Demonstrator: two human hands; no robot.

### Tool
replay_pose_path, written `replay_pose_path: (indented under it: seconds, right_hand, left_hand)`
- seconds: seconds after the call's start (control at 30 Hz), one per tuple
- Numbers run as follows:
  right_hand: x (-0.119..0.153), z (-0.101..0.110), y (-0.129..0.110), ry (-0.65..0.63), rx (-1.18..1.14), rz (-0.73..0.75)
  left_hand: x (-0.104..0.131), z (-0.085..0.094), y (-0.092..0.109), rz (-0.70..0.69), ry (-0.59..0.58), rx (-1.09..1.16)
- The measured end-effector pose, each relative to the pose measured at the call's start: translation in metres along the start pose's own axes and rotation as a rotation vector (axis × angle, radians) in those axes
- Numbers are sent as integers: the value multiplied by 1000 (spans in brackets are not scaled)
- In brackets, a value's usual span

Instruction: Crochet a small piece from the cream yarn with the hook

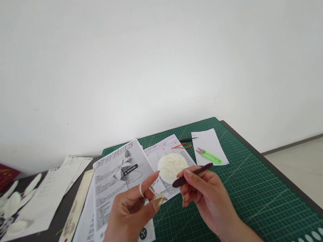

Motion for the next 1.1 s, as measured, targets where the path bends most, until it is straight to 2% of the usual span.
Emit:
replay_pose_path:
  seconds: [0.2,0.37,0.43,0.53,0.63,0.73,0.9,1.1]
  right_hand:
    - [3,-4,-2,0,33,60]
    - [4,-5,3,0,39,33]
    - [4,-4,4,5,37,16]
    - [4,0,4,10,33,10]
    - [4,3,7,5,31,-3]
    - [3,4,10,1,29,-14]
    - [5,3,12,5,37,0]
    - [4,14,12,103,63,68]
  left_hand:
    - [5,-1,30,-356,26,-185]
    - [11,-4,42,-472,45,-196]
    - [11,0,38,-454,82,-177]
    - [8,3,23,-341,116,-176]
    - [6,8,10,-205,178,-84]
    - [6,3,5,-79,160,24]
    - [5,-6,0,48,124,195]
    - [3,-5,-20,158,178,342]
Point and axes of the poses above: each hand's wrist, its own x-axis away from the middle knuckle, its own z-axis out of the back of the hand, y = z × x, the point moved 9 cm from there along -x, towards the middle knuckle, and after that the axes turned 10 degrees about y, right-handed, at the moved point
